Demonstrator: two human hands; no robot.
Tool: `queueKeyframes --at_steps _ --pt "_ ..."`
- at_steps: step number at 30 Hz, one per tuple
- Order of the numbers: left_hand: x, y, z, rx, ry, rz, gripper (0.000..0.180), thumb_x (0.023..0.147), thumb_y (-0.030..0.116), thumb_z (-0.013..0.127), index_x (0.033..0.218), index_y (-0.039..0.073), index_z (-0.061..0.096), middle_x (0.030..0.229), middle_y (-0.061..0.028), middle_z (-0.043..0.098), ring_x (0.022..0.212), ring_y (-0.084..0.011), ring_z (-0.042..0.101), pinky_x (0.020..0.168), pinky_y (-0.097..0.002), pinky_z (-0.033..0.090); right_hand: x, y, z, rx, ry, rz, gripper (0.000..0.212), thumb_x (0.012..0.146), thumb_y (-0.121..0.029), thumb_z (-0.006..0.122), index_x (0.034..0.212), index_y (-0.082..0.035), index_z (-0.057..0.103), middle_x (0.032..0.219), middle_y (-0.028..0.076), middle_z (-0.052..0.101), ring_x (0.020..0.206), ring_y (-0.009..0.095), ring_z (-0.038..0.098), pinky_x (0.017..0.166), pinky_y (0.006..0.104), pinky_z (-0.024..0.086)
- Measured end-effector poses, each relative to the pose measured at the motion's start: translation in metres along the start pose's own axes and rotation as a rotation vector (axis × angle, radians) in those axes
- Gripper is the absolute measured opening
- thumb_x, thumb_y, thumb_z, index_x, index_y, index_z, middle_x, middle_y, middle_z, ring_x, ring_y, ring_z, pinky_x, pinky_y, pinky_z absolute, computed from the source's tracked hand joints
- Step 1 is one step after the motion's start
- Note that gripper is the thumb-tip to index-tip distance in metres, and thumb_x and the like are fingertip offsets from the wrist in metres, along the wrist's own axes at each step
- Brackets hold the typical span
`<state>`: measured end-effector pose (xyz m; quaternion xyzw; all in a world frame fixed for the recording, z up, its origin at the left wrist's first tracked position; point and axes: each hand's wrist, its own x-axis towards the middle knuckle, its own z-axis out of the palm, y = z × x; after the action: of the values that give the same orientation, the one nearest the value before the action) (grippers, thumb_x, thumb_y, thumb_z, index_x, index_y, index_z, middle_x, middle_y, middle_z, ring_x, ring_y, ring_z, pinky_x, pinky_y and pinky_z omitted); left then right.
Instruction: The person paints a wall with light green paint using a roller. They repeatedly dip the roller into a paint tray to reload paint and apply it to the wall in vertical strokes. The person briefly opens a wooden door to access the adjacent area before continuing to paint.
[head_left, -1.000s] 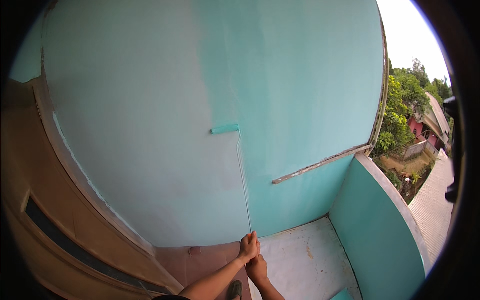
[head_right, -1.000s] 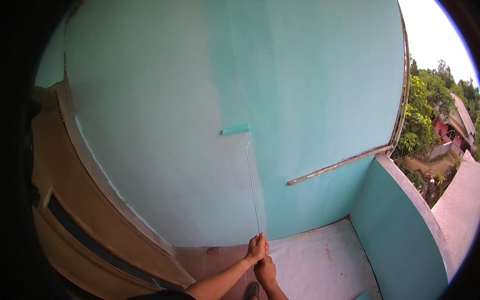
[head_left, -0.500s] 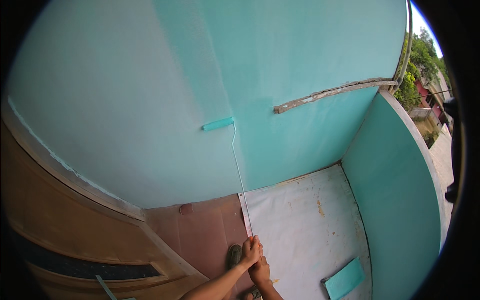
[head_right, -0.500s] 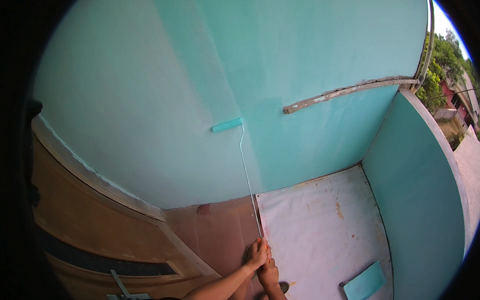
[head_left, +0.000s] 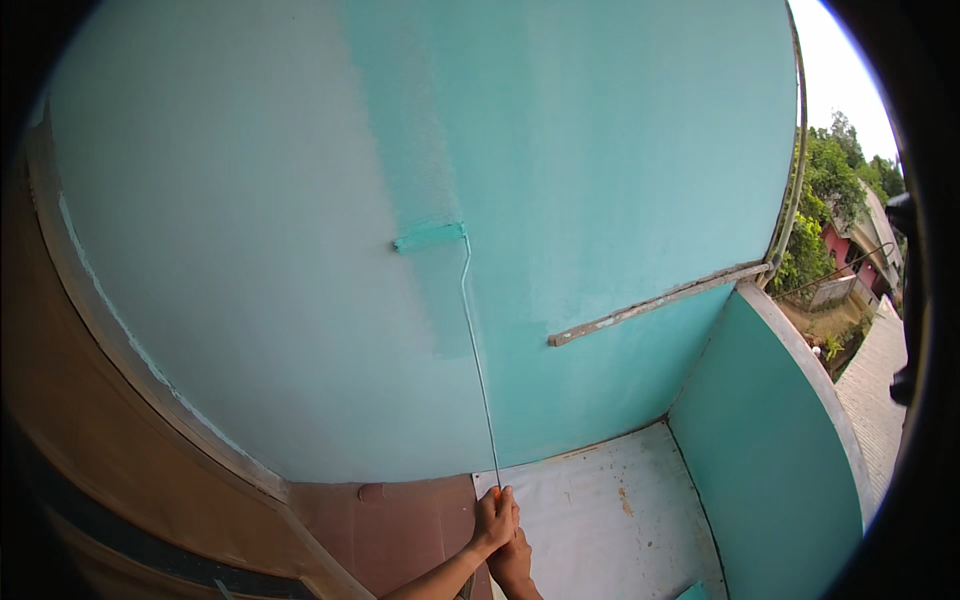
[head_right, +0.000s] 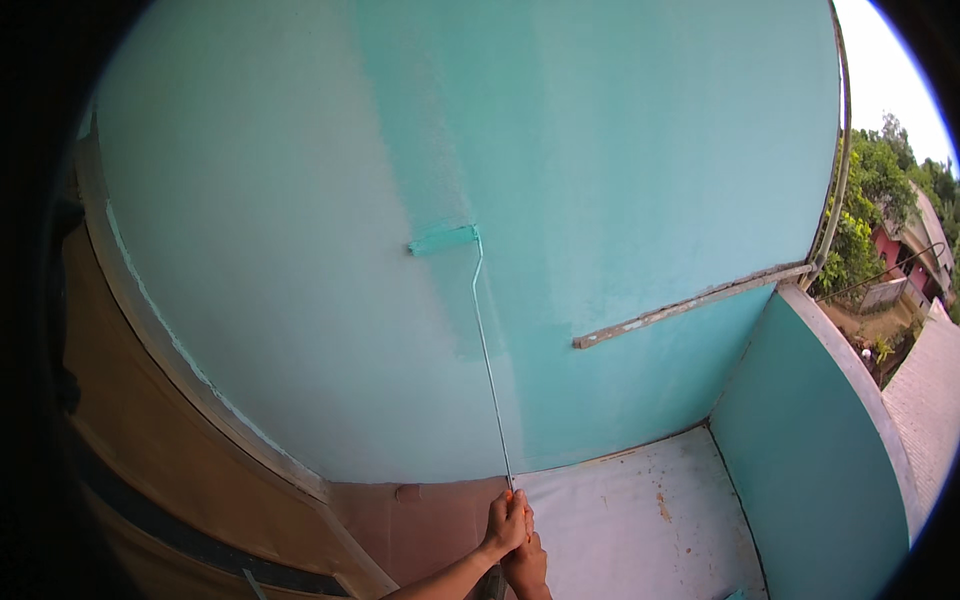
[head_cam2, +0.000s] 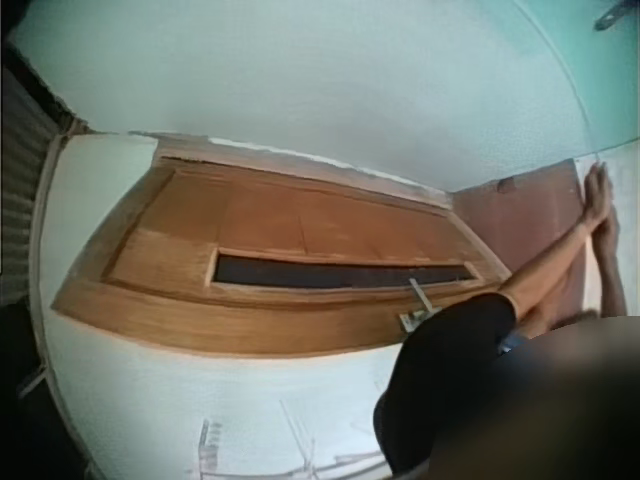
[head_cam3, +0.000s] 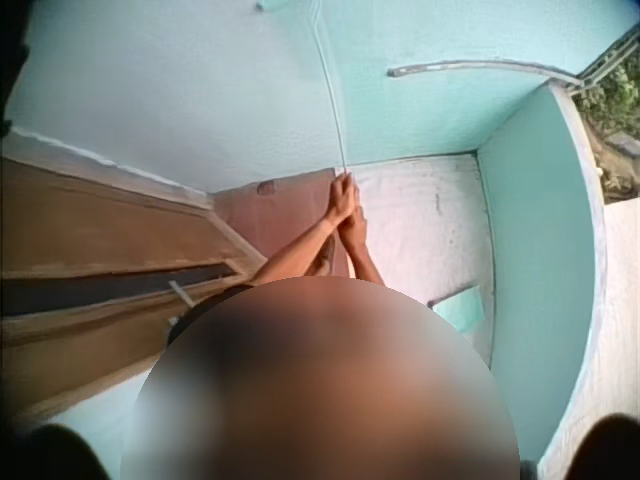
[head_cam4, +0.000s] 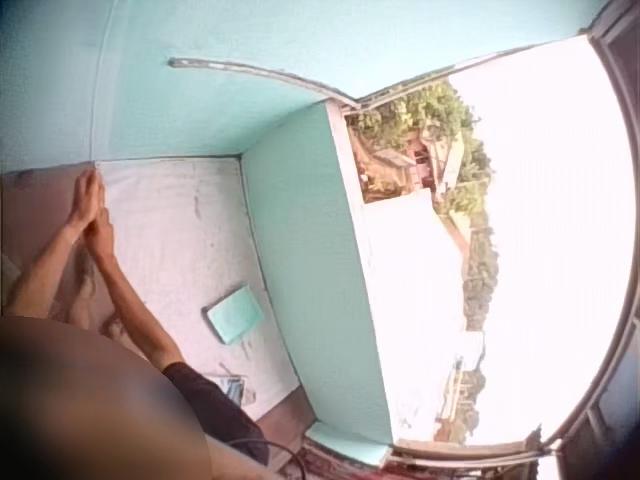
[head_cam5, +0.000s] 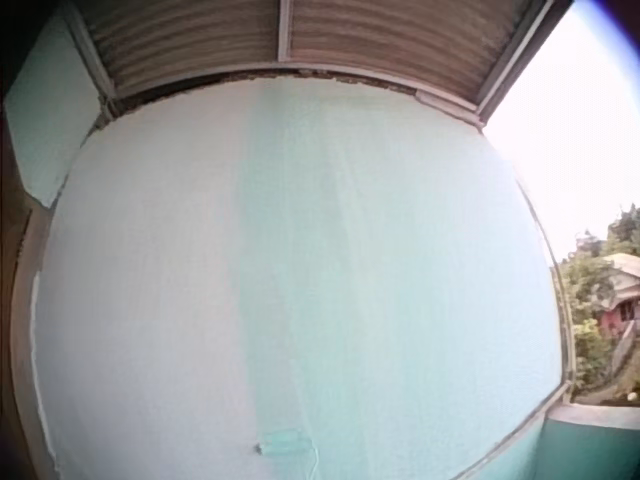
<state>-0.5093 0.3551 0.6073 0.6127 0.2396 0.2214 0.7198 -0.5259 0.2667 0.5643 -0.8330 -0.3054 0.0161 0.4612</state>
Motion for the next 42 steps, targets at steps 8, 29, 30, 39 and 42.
queueKeyframes --at_steps 8,29,30,39,42 --pt "0.034 0.181 -0.014 -0.078 -0.158 0.058 0.039 0.104 0.04 0.046 0.089 0.004 0.046 0.07 -0.0058 0.054 0.058 -0.0132 0.056 0.053 -0.0281 0.048 0.078 -0.132 -0.049 0.304 0.255 -0.197 0.059 0.085 -0.005 0.058 0.142 -0.01 0.044 0.107 0.028 0.065 0.094 0.048 0.061 0.075 0.0502 0.052" --pt "-0.095 0.041 -0.194 0.202 0.4 -0.584 0.046 0.101 0.05 0.045 0.109 0.005 0.052 0.085 -0.0116 0.064 0.069 -0.02 0.064 0.064 -0.0344 0.054 0.266 -0.471 -0.339 -0.081 0.316 -0.351 0.061 0.096 -0.002 0.046 0.153 -0.007 0.025 0.067 0.019 0.063 0.061 0.038 0.064 0.064 0.0484 0.052" --pt "-0.094 0.042 -0.199 0.218 0.415 -0.592 0.046 0.101 0.05 0.045 0.108 0.005 0.053 0.085 -0.0115 0.064 0.07 -0.0198 0.064 0.064 -0.0343 0.054 0.277 -0.484 -0.348 -0.067 0.34 -0.375 0.06 0.096 -0.003 0.045 0.153 -0.007 0.027 0.069 0.019 0.064 0.061 0.037 0.065 0.065 0.0482 0.052" --pt "-0.078 0.048 -0.236 0.271 0.492 -0.636 0.047 0.102 0.05 0.043 0.105 0.005 0.054 0.088 -0.0113 0.065 0.073 -0.0185 0.065 0.066 -0.0338 0.055 0.36 -0.612 -0.418 -0.08 0.446 -0.426 0.062 0.091 -0.001 0.04 0.152 -0.007 0.031 0.112 0.021 0.065 0.074 0.028 0.068 0.07 0.0416 0.053" --pt "-0.07 0.047 -0.245 0.278 0.498 -0.653 0.047 0.102 0.05 0.042 0.104 0.005 0.055 0.088 -0.0112 0.065 0.074 -0.018 0.065 0.067 -0.0336 0.055 0.387 -0.656 -0.438 -0.108 0.482 -0.468 0.067 0.086 -0.001 0.042 0.152 -0.005 0.031 0.112 0.017 0.065 0.069 0.024 0.066 0.066 0.0367 0.051"
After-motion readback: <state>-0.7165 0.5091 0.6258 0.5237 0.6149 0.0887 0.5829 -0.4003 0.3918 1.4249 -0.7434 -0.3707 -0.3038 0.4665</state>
